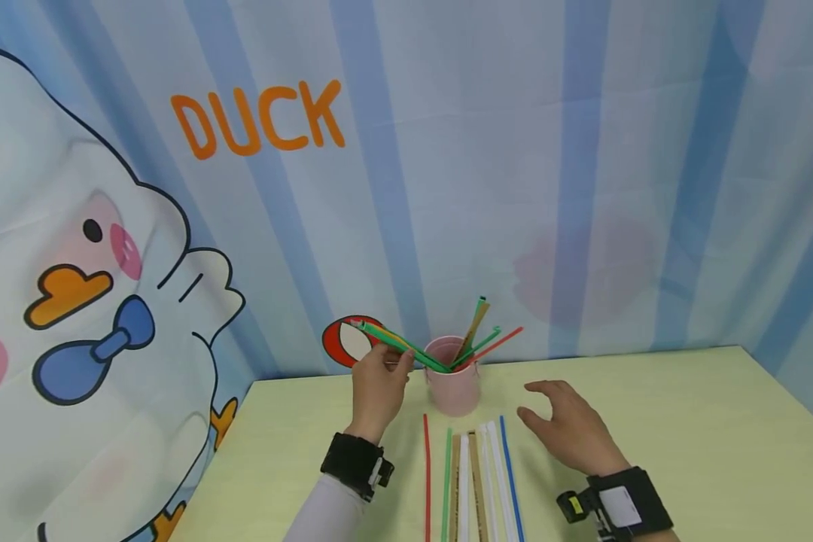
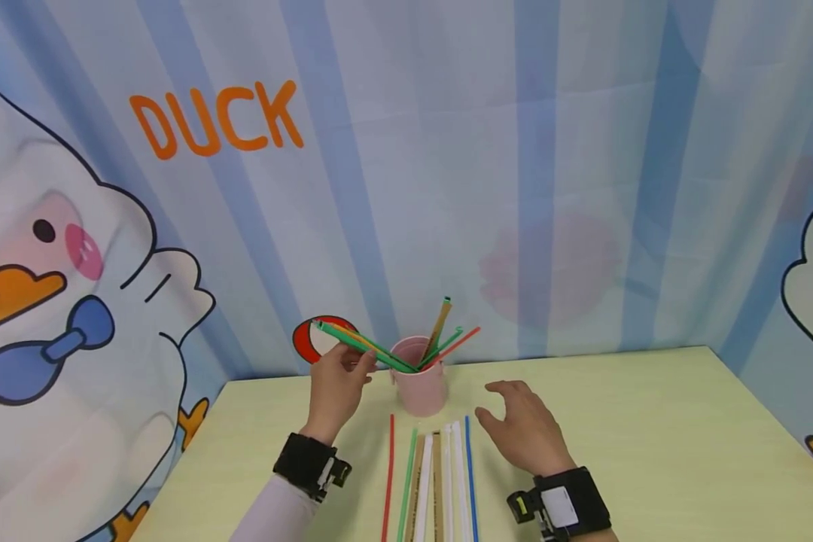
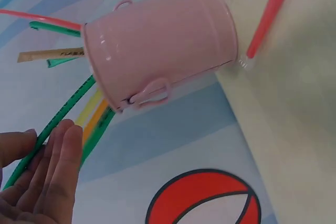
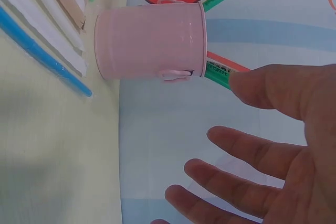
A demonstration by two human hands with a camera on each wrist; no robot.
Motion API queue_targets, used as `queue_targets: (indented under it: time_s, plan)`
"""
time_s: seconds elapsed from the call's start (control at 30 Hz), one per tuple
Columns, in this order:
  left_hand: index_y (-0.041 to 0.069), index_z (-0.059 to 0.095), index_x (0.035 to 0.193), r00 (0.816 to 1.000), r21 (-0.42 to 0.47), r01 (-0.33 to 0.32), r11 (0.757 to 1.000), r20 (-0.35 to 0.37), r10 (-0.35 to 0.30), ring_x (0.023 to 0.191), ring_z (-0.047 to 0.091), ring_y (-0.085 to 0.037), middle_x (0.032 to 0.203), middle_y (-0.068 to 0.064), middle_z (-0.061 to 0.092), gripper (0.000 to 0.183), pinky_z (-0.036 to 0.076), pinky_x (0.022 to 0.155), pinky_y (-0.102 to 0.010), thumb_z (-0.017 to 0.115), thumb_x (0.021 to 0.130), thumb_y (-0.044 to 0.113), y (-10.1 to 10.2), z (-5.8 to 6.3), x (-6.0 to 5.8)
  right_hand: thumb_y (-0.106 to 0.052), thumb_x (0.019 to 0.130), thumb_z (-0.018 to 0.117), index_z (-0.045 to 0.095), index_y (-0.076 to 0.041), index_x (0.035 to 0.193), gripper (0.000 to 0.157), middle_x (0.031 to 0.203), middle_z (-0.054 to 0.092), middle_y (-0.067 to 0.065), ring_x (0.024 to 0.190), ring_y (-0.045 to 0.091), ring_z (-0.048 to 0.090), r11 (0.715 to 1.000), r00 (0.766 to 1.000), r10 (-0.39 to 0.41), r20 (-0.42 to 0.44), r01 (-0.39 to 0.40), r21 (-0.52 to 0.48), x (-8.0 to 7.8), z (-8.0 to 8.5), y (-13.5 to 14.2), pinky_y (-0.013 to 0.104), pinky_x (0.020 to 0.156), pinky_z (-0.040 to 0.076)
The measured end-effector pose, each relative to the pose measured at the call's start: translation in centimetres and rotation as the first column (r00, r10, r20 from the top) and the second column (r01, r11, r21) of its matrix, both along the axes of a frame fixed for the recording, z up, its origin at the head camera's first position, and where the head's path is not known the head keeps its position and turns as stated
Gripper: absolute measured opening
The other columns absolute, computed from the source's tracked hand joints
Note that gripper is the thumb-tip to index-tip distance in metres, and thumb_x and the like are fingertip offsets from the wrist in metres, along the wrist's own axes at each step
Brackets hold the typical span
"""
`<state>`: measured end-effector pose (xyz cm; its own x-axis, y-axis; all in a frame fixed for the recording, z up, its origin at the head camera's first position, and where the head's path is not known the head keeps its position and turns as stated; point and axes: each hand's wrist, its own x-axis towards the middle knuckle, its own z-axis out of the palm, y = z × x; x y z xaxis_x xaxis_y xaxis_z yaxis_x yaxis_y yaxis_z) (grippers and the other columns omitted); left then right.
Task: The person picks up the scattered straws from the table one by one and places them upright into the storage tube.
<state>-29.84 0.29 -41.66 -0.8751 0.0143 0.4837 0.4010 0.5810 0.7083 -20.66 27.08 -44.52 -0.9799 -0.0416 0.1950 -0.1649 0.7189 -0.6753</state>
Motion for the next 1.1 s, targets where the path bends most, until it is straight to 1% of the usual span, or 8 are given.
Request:
queue_targets:
  time_s: [0.23, 0.4, 0.57, 0.67, 0.8, 0.87, 0.97, 1.1]
  plan:
    - [0.007, 0.068, 0.095, 0.997, -0.042, 0.04, 0.998, 0.066, -0.037, 0.06, 0.061, -0.006, 0.078, -0.005, 0.07, 0.016, 0.055, 0.053, -0.027, 0.067, 0.092, 0.024, 0.8, -1.4, -0.9, -0.038, 0.095, 0.058, 0.054, -0.004, 0.133, 0.051, 0.136, 0.048, 0.024, 0.12, 0.04, 0.045, 1.0, 1.0, 0.008, 0.02, -0.008, -0.007, 0.0, -0.3, -0.1, 0.061, 0.092, 0.043]
    - [0.01, 0.068, 0.088, 0.995, -0.091, 0.03, 0.995, 0.096, -0.021, 0.054, 0.057, -0.007, 0.067, -0.001, 0.065, 0.017, 0.049, 0.047, -0.03, 0.069, 0.09, 0.026, 1.2, -2.2, -1.5, -0.037, 0.095, 0.059, 0.054, -0.004, 0.133, 0.05, 0.135, 0.049, 0.023, 0.12, 0.04, 0.045, 1.0, 1.0, 0.007, 0.018, -0.007, 0.001, -0.2, -0.5, -0.1, 0.06, 0.092, 0.043]
    - [0.014, 0.063, 0.08, 0.995, -0.152, 0.012, 0.988, 0.104, 0.004, 0.055, 0.051, -0.013, 0.063, 0.001, 0.058, 0.027, 0.041, 0.046, -0.029, 0.07, 0.089, 0.038, 1.2, -2.8, -1.4, -0.036, 0.095, 0.06, 0.055, -0.005, 0.132, 0.049, 0.135, 0.049, 0.023, 0.12, 0.039, 0.045, 1.0, 1.0, 0.006, 0.02, -0.006, 0.009, -0.3, -0.5, 0.0, 0.06, 0.092, 0.043]
    - [0.014, 0.059, 0.081, 0.995, -0.19, -0.013, 0.982, 0.092, 0.031, 0.053, 0.049, -0.014, 0.063, 0.001, 0.056, 0.034, 0.038, 0.045, -0.029, 0.067, 0.089, 0.046, 0.7, -2.8, -0.7, -0.036, 0.095, 0.06, 0.055, -0.005, 0.132, 0.049, 0.135, 0.049, 0.023, 0.12, 0.039, 0.046, 1.0, 1.0, 0.01, 0.018, -0.01, 0.009, -0.3, -0.4, -0.1, 0.06, 0.092, 0.044]
    - [0.013, 0.062, 0.088, 0.997, -0.263, -0.065, 0.963, 0.02, 0.072, 0.058, 0.05, -0.012, 0.069, 0.001, 0.058, 0.039, 0.04, 0.048, -0.029, 0.065, 0.089, 0.051, -0.2, -2.2, 0.7, -0.036, 0.095, 0.06, 0.054, -0.004, 0.133, 0.049, 0.135, 0.049, 0.023, 0.119, 0.039, 0.047, 1.0, 1.0, 0.015, 0.008, -0.015, 0.013, -0.3, -0.2, -0.4, 0.06, 0.091, 0.044]
    - [0.013, 0.064, 0.092, 0.997, -0.302, -0.08, 0.95, -0.024, 0.077, 0.064, 0.052, -0.01, 0.076, 0.001, 0.061, 0.04, 0.043, 0.052, -0.03, 0.064, 0.089, 0.052, -0.5, -1.6, 1.4, -0.036, 0.095, 0.06, 0.054, -0.004, 0.133, 0.05, 0.134, 0.049, 0.024, 0.119, 0.039, 0.047, 1.0, 1.0, 0.015, 0.006, -0.015, 0.017, -0.2, -0.1, -0.5, 0.06, 0.091, 0.044]
    - [0.013, 0.066, 0.101, 0.996, -0.35, -0.08, 0.933, -0.072, 0.058, 0.077, 0.056, -0.013, 0.088, -0.001, 0.065, 0.039, 0.049, 0.058, -0.033, 0.063, 0.09, 0.05, -1.1, -0.6, 2.7, -0.036, 0.095, 0.06, 0.054, -0.004, 0.133, 0.05, 0.134, 0.05, 0.024, 0.119, 0.039, 0.047, 1.0, 1.0, 0.011, 0.004, -0.011, 0.024, -0.1, 0.1, -0.6, 0.06, 0.091, 0.044]
    - [0.012, 0.065, 0.113, 0.997, -0.414, -0.076, 0.907, -0.061, 0.055, 0.096, 0.056, -0.019, 0.106, -0.004, 0.065, 0.046, 0.054, 0.07, -0.042, 0.061, 0.091, 0.052, -1.7, 0.5, 4.3, -0.035, 0.095, 0.06, 0.054, -0.005, 0.133, 0.049, 0.134, 0.051, 0.023, 0.118, 0.039, 0.048, 1.0, 1.0, 0.009, 0.002, -0.009, 0.03, 0.1, 0.2, -0.6, 0.059, 0.089, 0.045]
